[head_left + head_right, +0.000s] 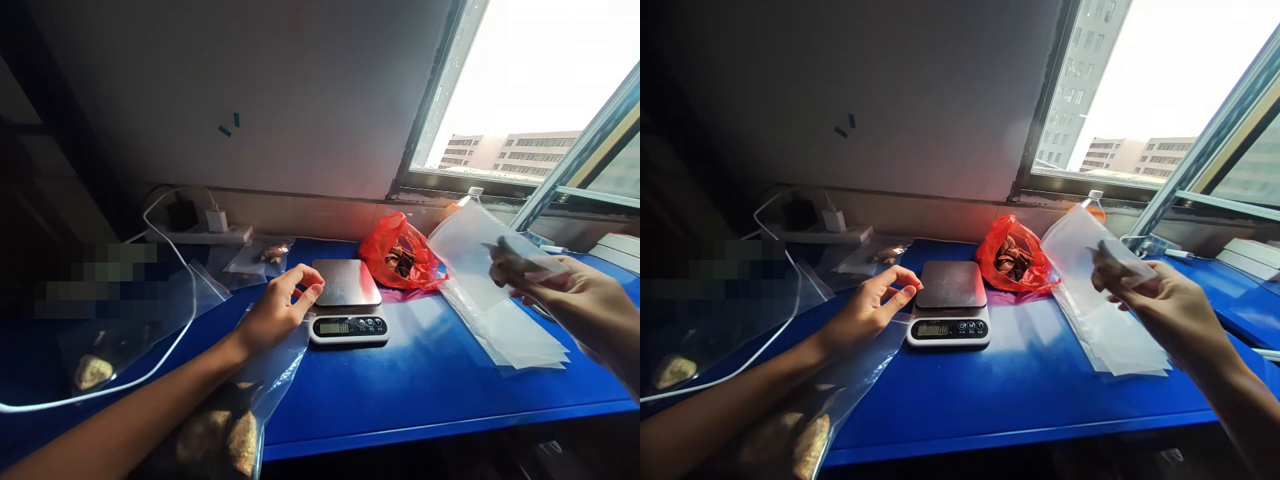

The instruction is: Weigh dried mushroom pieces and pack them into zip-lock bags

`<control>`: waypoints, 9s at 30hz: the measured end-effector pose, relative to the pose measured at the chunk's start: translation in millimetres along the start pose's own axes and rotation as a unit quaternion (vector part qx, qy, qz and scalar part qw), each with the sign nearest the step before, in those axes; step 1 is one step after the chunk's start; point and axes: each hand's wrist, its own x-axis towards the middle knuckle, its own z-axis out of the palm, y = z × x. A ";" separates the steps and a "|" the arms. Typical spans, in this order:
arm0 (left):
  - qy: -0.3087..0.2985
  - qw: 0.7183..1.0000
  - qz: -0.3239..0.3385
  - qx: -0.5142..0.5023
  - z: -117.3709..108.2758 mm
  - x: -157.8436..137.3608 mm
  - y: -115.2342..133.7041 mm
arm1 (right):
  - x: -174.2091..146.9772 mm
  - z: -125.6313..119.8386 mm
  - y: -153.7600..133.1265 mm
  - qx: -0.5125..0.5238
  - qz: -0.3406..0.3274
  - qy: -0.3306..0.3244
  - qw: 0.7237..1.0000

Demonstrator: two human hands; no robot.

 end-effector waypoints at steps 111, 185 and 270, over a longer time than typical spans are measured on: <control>0.210 0.966 0.081 -0.127 -62.0 10.9 25.6 | 9.3 128.8 -91.6 0.084 -0.227 -0.033 0.970; 0.000 0.954 0.041 0.296 -84.1 27.7 -24.9 | 17.5 38.8 81.2 -0.399 -0.114 -0.277 0.867; -0.303 0.848 -0.121 0.417 -78.2 18.4 2.6 | 24.2 43.6 105.2 -0.524 -0.141 -0.241 0.805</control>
